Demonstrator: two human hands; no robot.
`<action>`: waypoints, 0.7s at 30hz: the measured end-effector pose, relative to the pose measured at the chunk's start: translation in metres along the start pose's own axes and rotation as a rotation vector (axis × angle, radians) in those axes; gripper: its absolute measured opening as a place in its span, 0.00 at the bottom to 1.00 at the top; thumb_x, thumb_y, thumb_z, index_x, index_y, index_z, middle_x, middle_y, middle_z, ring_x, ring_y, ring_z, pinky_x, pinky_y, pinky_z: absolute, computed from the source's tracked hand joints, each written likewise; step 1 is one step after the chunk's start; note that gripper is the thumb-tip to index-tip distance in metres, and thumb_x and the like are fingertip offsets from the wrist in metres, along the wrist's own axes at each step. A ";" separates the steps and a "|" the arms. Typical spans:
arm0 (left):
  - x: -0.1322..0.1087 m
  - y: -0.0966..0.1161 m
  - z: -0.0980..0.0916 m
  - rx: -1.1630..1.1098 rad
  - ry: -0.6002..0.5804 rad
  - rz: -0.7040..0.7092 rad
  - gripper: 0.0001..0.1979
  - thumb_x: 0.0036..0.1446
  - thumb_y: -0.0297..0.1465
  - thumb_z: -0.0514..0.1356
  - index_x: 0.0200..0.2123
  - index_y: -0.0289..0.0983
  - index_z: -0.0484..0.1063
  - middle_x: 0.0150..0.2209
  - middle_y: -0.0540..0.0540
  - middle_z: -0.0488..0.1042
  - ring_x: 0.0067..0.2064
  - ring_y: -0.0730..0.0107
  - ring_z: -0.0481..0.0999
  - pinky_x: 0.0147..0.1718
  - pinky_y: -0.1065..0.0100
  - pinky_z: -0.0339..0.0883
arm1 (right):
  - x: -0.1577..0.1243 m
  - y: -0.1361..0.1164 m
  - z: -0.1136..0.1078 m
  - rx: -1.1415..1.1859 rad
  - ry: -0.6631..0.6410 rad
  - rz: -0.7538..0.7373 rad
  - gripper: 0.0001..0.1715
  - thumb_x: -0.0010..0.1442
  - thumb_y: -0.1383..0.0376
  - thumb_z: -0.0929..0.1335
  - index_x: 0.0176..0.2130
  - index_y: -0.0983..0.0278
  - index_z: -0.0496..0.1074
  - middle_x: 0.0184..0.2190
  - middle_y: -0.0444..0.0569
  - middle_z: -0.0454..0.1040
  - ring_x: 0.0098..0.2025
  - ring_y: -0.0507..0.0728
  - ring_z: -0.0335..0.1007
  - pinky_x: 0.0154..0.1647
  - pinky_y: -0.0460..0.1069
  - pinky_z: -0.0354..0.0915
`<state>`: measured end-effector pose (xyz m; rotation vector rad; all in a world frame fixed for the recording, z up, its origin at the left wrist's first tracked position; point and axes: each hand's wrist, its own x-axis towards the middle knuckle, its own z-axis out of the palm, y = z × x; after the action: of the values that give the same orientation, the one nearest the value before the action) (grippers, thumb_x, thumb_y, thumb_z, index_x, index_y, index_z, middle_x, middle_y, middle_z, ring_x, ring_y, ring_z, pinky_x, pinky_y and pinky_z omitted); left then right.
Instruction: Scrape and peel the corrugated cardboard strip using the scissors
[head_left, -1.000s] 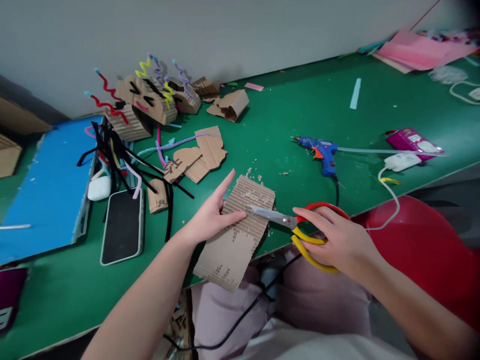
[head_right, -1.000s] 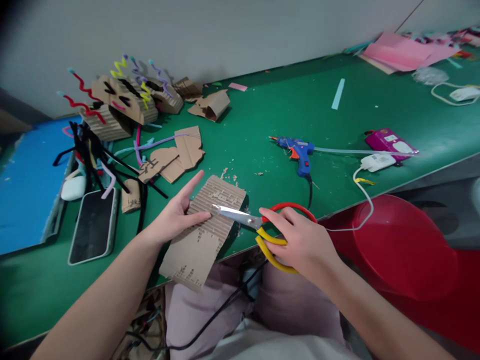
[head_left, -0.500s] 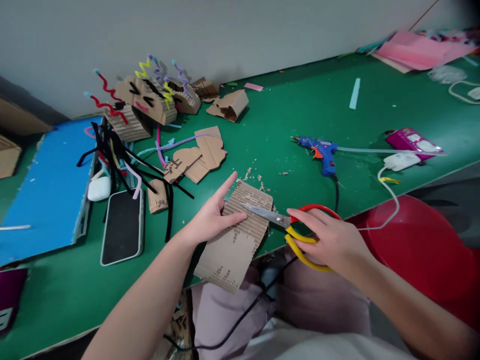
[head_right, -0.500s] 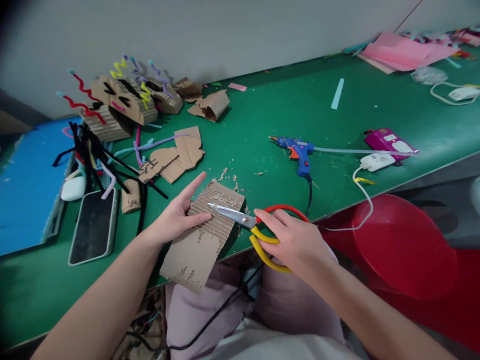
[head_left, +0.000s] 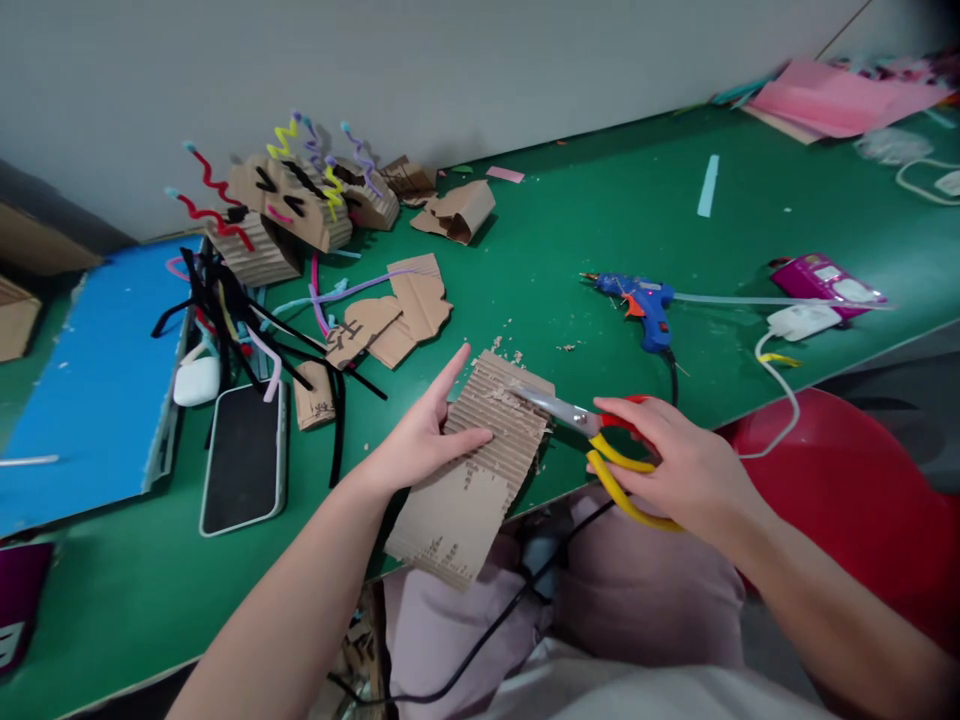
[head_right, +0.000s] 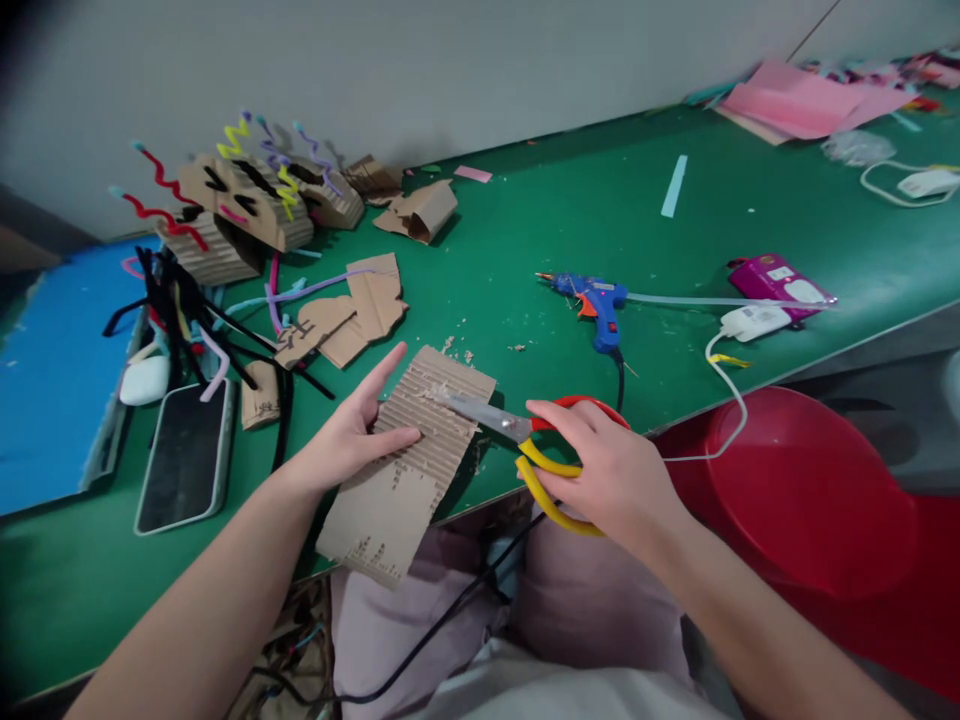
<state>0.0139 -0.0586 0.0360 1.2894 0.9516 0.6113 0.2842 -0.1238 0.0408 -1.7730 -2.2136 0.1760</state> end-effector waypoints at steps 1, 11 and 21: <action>0.000 0.000 0.000 -0.011 -0.003 0.008 0.45 0.51 0.36 0.63 0.64 0.52 0.37 0.65 0.45 0.52 0.55 0.53 0.68 0.50 0.56 0.66 | -0.002 0.002 -0.002 -0.010 -0.012 0.001 0.31 0.50 0.54 0.68 0.53 0.57 0.64 0.39 0.46 0.73 0.30 0.52 0.71 0.24 0.45 0.63; 0.000 0.002 0.002 -0.043 -0.016 0.037 0.44 0.51 0.34 0.63 0.64 0.49 0.39 0.59 0.45 0.63 0.54 0.56 0.69 0.49 0.59 0.68 | -0.011 0.006 -0.001 -0.164 0.054 -0.121 0.29 0.52 0.55 0.68 0.53 0.58 0.66 0.31 0.44 0.72 0.29 0.50 0.70 0.19 0.43 0.58; -0.001 0.001 0.000 0.009 -0.023 0.056 0.43 0.52 0.33 0.63 0.64 0.47 0.40 0.64 0.45 0.52 0.59 0.54 0.63 0.54 0.59 0.62 | -0.008 0.006 0.005 -0.160 0.043 -0.199 0.27 0.54 0.55 0.67 0.52 0.60 0.66 0.33 0.44 0.74 0.29 0.50 0.71 0.22 0.44 0.60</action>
<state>0.0136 -0.0587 0.0374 1.3319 0.9027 0.6346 0.2903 -0.1296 0.0333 -1.6022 -2.4136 -0.0835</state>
